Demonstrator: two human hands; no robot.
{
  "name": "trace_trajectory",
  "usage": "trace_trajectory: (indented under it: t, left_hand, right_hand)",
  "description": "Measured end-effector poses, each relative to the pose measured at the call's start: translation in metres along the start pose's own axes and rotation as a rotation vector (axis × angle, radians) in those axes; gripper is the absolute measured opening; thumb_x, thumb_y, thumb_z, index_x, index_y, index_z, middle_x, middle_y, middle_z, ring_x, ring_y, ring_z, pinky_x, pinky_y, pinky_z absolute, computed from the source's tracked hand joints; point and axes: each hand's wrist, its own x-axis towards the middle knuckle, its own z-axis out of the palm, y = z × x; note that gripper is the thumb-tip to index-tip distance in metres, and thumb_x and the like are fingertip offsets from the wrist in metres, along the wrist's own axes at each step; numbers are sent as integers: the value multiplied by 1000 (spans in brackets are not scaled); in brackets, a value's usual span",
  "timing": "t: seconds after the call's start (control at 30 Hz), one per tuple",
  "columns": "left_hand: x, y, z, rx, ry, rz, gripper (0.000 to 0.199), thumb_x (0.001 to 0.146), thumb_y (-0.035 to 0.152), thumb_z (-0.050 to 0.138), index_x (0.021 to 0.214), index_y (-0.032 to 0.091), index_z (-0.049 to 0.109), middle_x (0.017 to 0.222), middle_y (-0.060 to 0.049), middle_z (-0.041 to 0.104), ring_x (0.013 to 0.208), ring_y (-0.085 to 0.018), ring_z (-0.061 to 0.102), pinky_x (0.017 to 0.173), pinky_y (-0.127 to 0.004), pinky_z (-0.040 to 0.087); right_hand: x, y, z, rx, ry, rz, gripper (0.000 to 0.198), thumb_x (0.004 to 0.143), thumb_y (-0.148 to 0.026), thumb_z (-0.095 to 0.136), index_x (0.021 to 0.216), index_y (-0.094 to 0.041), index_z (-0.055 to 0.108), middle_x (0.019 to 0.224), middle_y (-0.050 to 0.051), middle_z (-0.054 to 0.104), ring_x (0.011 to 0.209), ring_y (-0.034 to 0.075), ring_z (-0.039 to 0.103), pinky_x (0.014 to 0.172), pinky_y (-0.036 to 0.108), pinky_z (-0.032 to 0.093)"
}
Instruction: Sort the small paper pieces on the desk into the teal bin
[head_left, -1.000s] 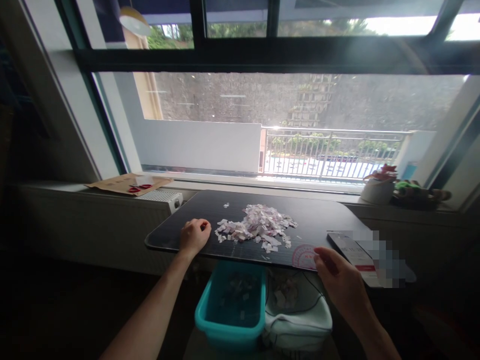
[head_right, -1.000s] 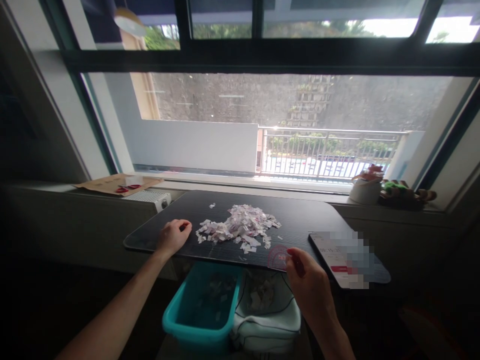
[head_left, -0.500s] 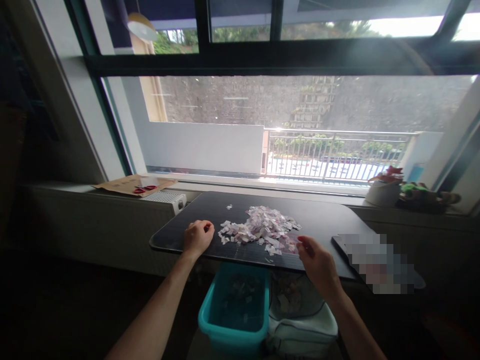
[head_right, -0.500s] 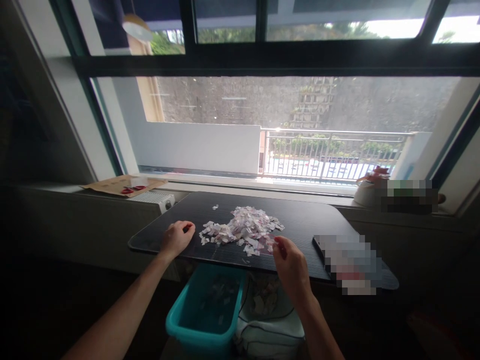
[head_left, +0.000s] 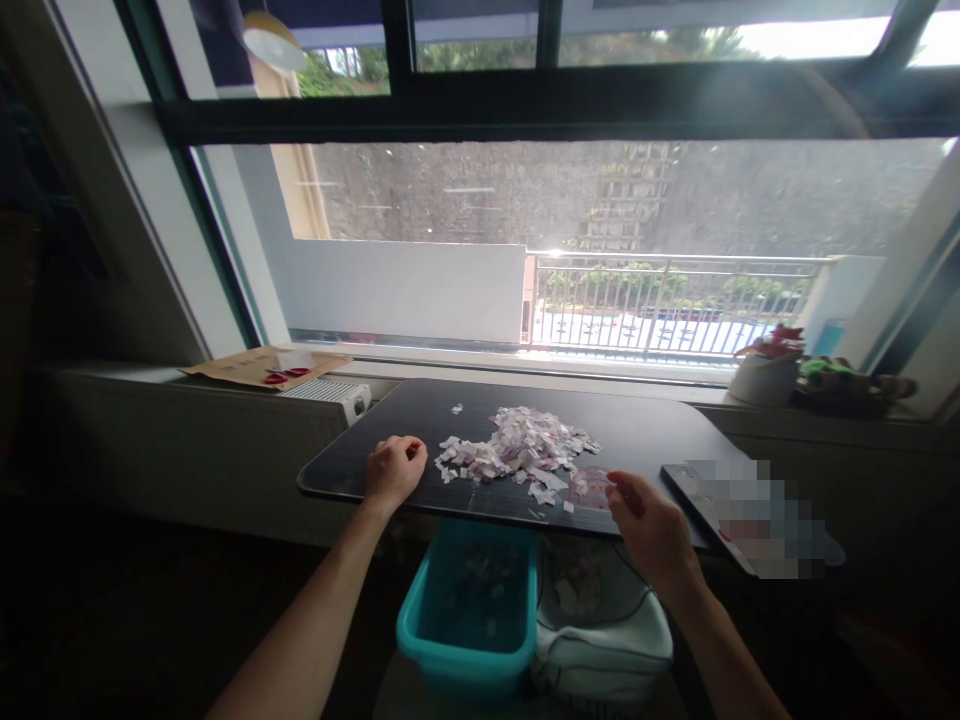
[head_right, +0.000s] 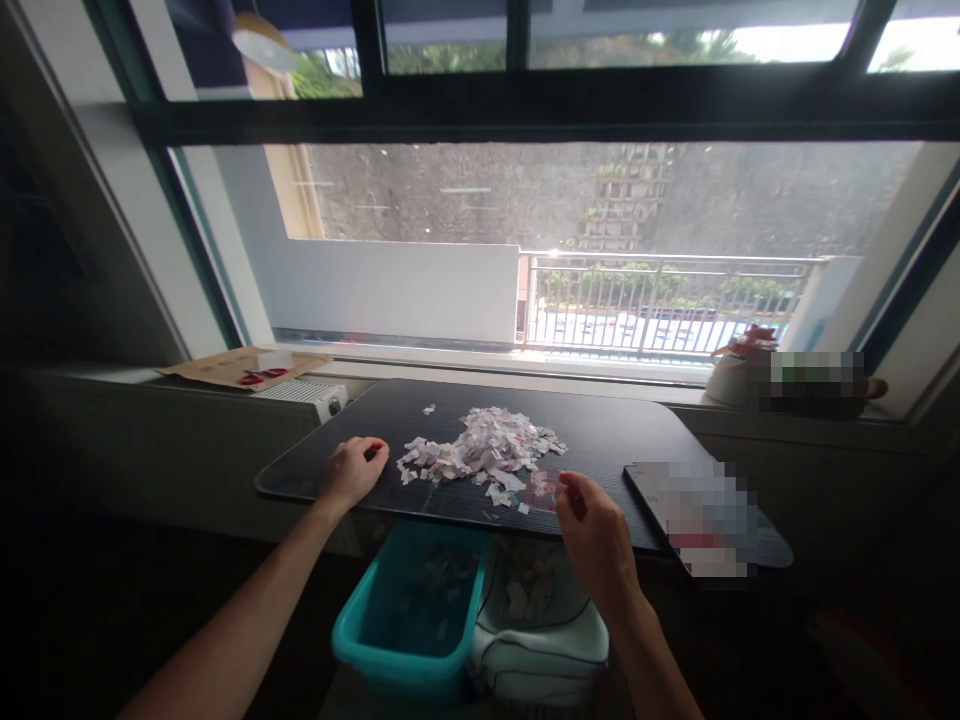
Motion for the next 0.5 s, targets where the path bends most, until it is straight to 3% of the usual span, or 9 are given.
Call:
trace_trajectory:
  t: [0.5]
  left_hand:
    - [-1,2,-4,5,-5,0,24,82,29,47,83,19,69,89,-7,68,86,-24,59,77,-32,44]
  right_hand:
    - [3,-5,0,-84,1,-55,33,82,-36,46,99,-17,67,85,7,72,76,20,68,71,29,52]
